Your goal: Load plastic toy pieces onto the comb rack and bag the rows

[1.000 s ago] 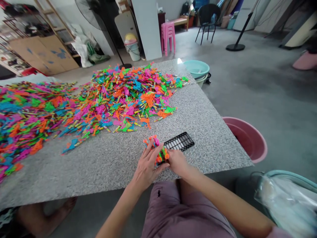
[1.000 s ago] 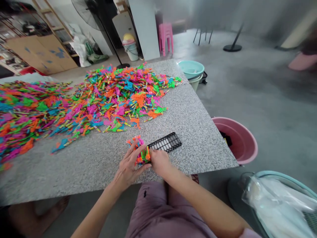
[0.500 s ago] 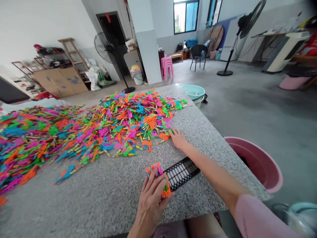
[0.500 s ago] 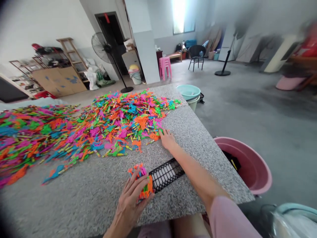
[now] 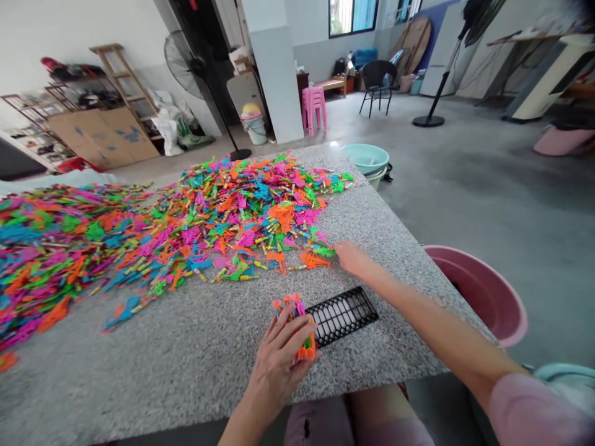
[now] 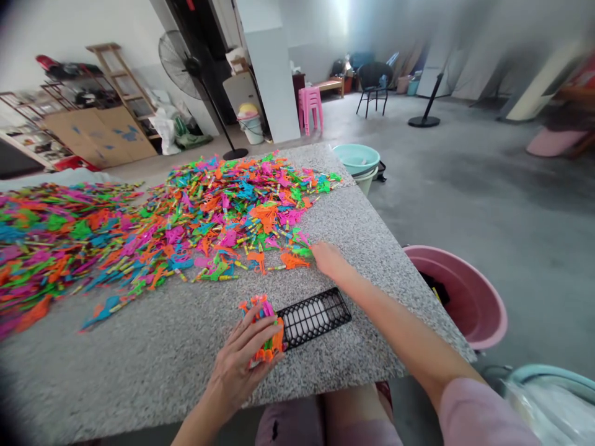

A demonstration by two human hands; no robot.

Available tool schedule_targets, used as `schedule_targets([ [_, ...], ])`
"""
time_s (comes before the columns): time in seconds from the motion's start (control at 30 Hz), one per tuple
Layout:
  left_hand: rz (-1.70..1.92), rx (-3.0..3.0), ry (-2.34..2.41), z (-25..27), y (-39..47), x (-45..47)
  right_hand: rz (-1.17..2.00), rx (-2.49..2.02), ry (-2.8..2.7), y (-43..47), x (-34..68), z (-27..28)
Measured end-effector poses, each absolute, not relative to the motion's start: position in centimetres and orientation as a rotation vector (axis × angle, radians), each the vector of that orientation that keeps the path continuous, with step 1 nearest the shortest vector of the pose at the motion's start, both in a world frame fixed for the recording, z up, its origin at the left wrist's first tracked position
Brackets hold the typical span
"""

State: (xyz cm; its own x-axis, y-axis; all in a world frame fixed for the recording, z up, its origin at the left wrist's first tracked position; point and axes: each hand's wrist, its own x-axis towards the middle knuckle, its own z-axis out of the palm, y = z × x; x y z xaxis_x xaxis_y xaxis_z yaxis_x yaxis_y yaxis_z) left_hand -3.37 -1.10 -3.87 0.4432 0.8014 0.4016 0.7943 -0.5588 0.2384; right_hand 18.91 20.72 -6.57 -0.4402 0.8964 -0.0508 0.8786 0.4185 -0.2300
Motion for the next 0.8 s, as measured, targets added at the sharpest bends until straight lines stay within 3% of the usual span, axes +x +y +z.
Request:
schedule_targets([
  [0.2,0.761,2.629,1.487,-3.8,-1.1,-3.1,0.830,-1.492,-2.272,19.9,26.8,-4.1],
  [0.33,0.769,2.646,1.488,-3.7,-0.7,-3.0,1.204,-1.666,-2.258,21.8,32.0,-3.2],
  [0.4,0.768,2.649,1.489,-3.6,-0.7,-2.9,1.143,-1.789,-2.361,23.3,32.6,-3.4],
  [0.6,0.782,2.628,1.474,-3.3,-0.9,-3.0,0.357,-1.902,-2.309,22.6,32.1,-6.5],
  [0.7,0.765,2.614,1.470,-3.3,-1.0,-3.0,0.418,-2.039,-2.197,20.5,34.7,-7.9],
  [0.8,0.744,2.588,1.463,-3.2,-0.9,-2.9,0.687,-2.070,-2.254,19.8,37.4,-8.1],
])
